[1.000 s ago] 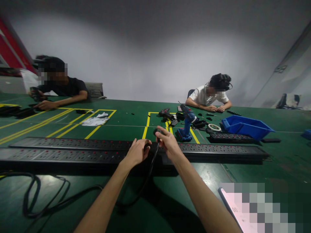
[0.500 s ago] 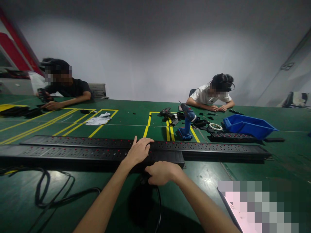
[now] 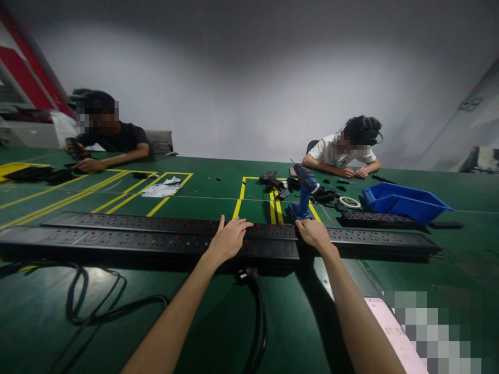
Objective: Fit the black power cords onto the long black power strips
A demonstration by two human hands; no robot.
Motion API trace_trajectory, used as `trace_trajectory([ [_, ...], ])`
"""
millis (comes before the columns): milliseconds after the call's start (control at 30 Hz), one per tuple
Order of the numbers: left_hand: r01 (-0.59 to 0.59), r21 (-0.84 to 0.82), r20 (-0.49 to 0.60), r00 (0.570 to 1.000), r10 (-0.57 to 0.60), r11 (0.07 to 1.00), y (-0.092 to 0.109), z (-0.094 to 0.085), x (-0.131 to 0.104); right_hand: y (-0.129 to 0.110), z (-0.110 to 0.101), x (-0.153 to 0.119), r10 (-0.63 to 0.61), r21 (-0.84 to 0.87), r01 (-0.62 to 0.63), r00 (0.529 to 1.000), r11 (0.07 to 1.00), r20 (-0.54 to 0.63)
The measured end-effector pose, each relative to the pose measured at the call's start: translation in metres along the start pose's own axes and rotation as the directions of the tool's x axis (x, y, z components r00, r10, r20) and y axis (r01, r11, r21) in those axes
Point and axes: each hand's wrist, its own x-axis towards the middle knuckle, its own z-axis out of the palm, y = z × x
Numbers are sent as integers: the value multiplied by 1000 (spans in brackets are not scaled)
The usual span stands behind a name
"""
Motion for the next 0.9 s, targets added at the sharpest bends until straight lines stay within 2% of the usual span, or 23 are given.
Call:
trace_trajectory([
  [100, -3, 3, 2, 1000, 3, 1000, 0, 1, 1, -6, 9, -2, 7, -14, -7, 999, 1000, -40],
  [267, 6, -8, -5, 1000, -6, 1000, 1, 2, 2, -18, 4, -4, 35, 4, -35, 998, 999, -51],
  [467, 32, -47, -31, 999, -33, 998, 1, 1, 1, -35, 7, -4, -5, 66, 9, 998, 998, -69],
  [900, 79, -65, -51, 995, -82, 995, 2, 2, 2, -41, 9, -3, 18, 63, -14, 997, 998, -77],
])
